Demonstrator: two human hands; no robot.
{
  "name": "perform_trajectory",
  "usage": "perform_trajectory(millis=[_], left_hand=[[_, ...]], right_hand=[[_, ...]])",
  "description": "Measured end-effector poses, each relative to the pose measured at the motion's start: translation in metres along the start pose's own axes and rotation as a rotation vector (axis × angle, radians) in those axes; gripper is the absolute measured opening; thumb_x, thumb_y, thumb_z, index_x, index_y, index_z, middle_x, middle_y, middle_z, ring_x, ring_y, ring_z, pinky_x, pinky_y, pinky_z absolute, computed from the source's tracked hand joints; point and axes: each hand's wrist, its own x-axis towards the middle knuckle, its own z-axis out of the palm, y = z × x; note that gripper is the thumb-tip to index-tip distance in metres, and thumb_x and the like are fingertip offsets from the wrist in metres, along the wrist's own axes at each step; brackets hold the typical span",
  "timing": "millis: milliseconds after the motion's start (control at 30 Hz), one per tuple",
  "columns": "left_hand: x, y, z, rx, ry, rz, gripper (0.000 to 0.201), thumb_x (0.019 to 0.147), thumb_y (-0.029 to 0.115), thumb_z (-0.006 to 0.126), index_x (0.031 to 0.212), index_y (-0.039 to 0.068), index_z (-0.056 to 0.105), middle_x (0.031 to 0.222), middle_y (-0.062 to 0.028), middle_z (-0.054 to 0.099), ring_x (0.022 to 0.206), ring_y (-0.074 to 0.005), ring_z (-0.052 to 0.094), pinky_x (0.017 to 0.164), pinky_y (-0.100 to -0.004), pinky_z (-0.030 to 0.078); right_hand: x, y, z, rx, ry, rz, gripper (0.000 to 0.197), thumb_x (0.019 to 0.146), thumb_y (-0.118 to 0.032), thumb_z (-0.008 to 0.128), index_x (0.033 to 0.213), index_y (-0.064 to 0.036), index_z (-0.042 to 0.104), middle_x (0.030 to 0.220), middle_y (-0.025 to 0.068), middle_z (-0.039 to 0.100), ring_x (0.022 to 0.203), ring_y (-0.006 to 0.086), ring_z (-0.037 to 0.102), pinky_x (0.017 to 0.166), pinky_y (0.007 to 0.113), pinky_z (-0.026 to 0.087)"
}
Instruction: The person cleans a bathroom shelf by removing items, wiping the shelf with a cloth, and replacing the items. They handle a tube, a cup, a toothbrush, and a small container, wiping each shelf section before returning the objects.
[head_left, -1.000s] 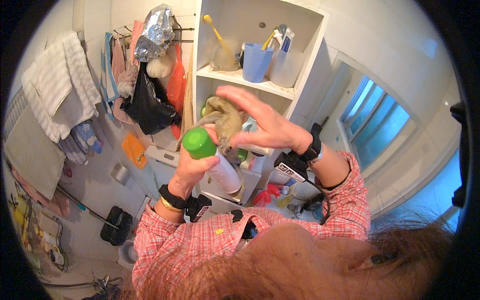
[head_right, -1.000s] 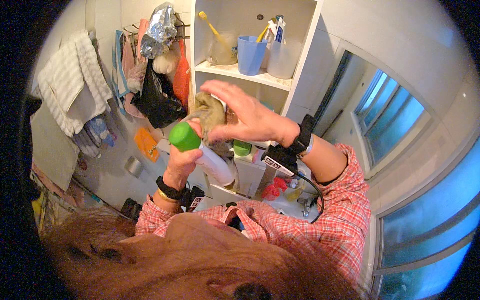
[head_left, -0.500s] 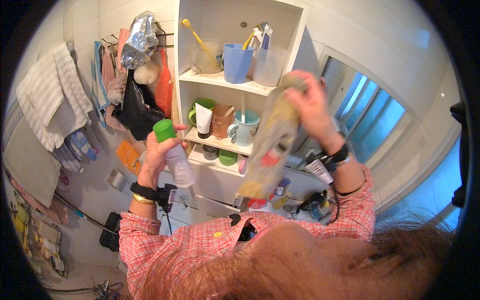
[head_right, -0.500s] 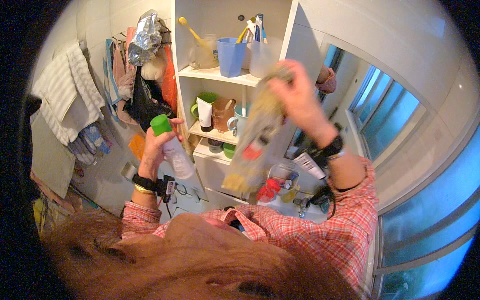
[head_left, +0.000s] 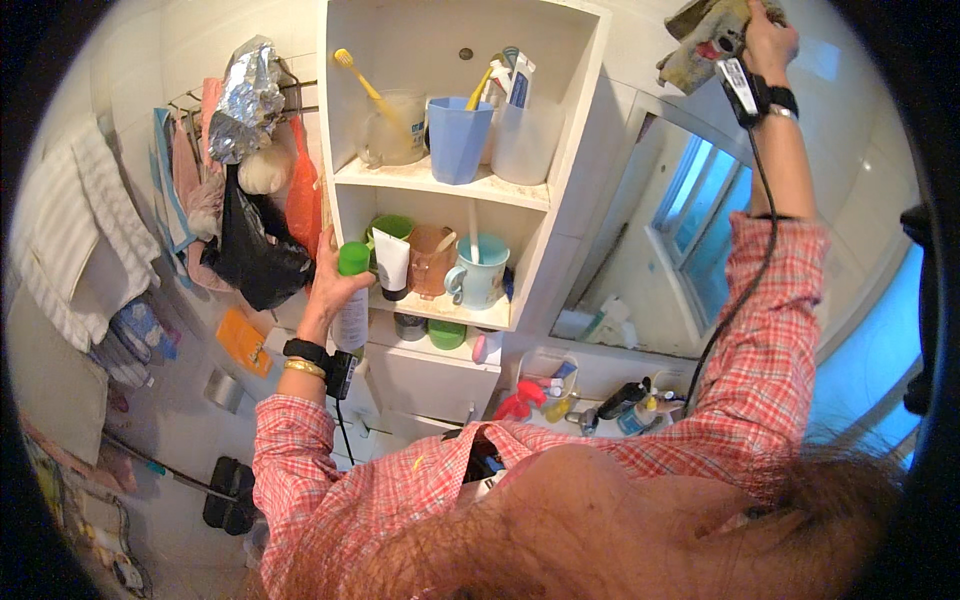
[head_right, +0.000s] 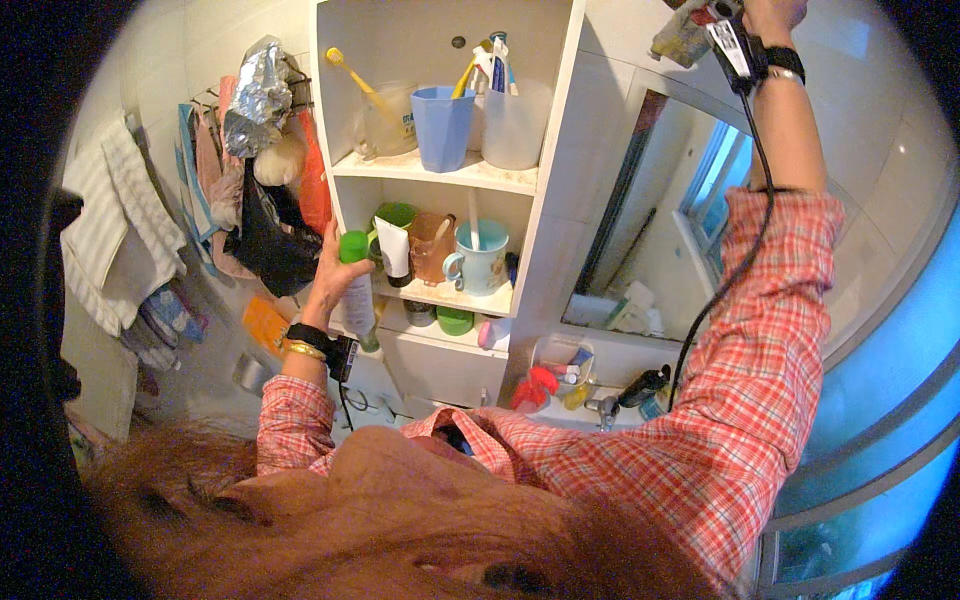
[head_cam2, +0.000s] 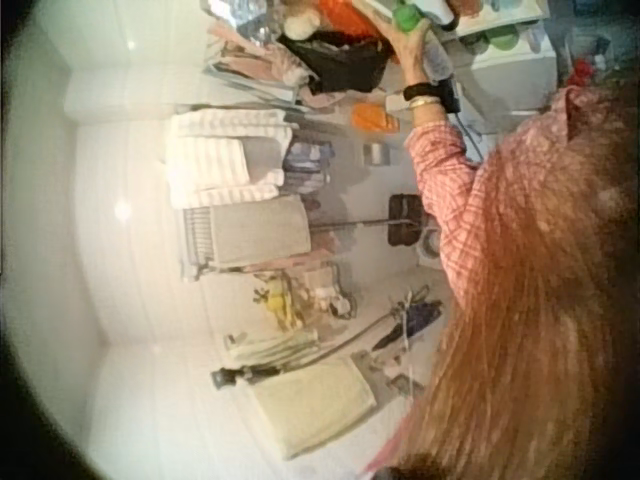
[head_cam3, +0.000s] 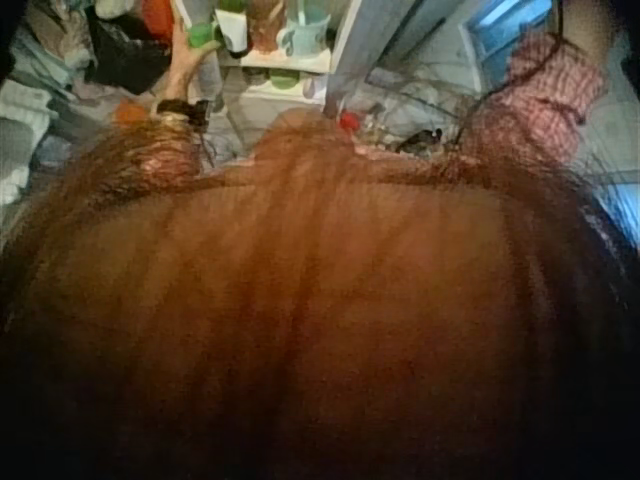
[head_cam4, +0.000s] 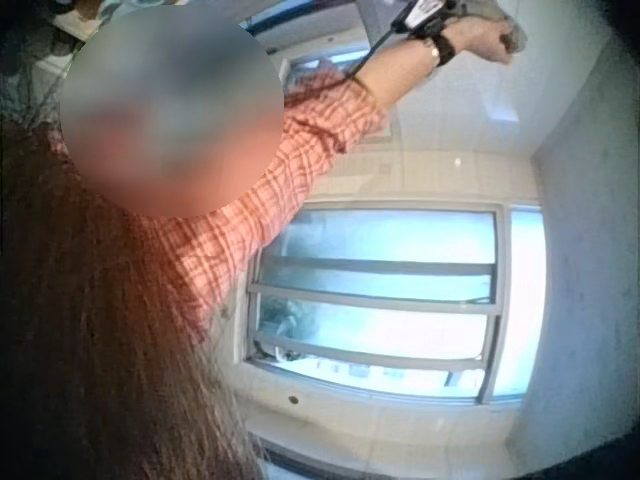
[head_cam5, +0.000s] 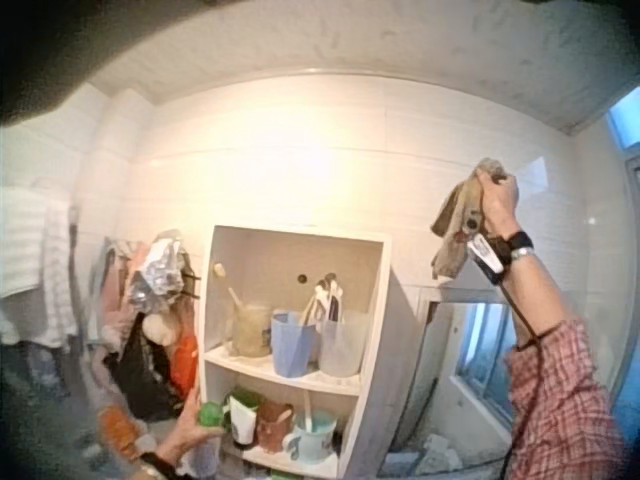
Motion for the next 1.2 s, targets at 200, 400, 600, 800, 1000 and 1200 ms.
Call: perform_trajectory(millis=[200,400,600,800,1000,1200], left_hand=[[0.011,-0.011,0.012,0.086,-0.039,0.018,0.04,0.061,0.013,0.073,0.094,-0.006,0.063,0.117,-0.0142,0.046,0.1,-0.0256,0.057,0.086,-0.0346,0.049],[0.011,-0.014,0.016,0.358,0.064,0.166,0.043,0.06,0.017,0.073,0.096,-0.005,0.064,0.113,-0.0188,0.049,0.101,-0.0341,0.057,0.088,-0.0395,0.048],[0.007,-0.001,0.022,0.503,0.137,0.078,0.039,0.061,0.019,0.072,0.093,0.0,0.064,0.11,-0.0228,0.053,0.099,-0.0399,0.057,0.084,-0.0446,0.05],[0.005,0.002,0.024,0.525,0.179,0.081,0.039,0.06,0.018,0.073,0.095,0.002,0.064,0.109,-0.0217,0.054,0.094,-0.0407,0.06,0.082,-0.0446,0.051],[0.004,0.0,0.018,0.466,0.118,0.105,0.038,0.06,0.017,0.074,0.094,0.003,0.064,0.116,-0.0233,0.053,0.094,-0.0394,0.061,0.081,-0.0447,0.051],[0.004,-0.004,0.022,0.494,0.148,0.077,0.041,0.06,0.017,0.075,0.098,0.005,0.063,0.122,-0.0243,0.051,0.09,-0.041,0.062,0.077,-0.0451,0.052]], right_hand=[[0.01,0.055,0.032,-0.564,-0.139,-0.082,0.044,0.09,-0.035,0.061,0.116,-0.0006,0.062,0.116,0.0217,0.064,0.108,0.0343,0.06,0.087,0.04,0.048],[-0.001,0.043,0.083,-0.56,-0.451,-0.438,0.034,0.089,-0.026,0.057,0.11,-0.0008,0.062,0.111,0.0204,0.064,0.104,0.0361,0.059,0.09,0.039,0.046],[0.027,-0.007,0.184,-0.523,-0.815,-0.622,0.032,0.088,-0.026,0.058,0.113,-0.0072,0.064,0.122,0.0135,0.063,0.113,0.0291,0.057,0.098,0.036,0.043],[0.013,0.017,0.185,-0.779,-1.315,-0.551,0.045,0.092,-0.033,0.058,0.132,-0.013,0.055,0.116,0.0178,0.065,0.098,0.0299,0.065,0.086,0.036,0.05],[0.005,0.069,0.125,-0.727,-1.279,-0.95,0.022,0.089,-0.013,0.055,0.106,-0.0057,0.067,0.097,0.0163,0.069,0.084,0.0301,0.067,0.074,0.038,0.052],[0.032,-0.03,0.225,-0.767,-1.018,-1.109,0.025,0.083,-0.009,0.062,0.107,-0.006,0.07,0.099,0.0171,0.07,0.089,0.0295,0.067,0.078,0.037,0.052]])
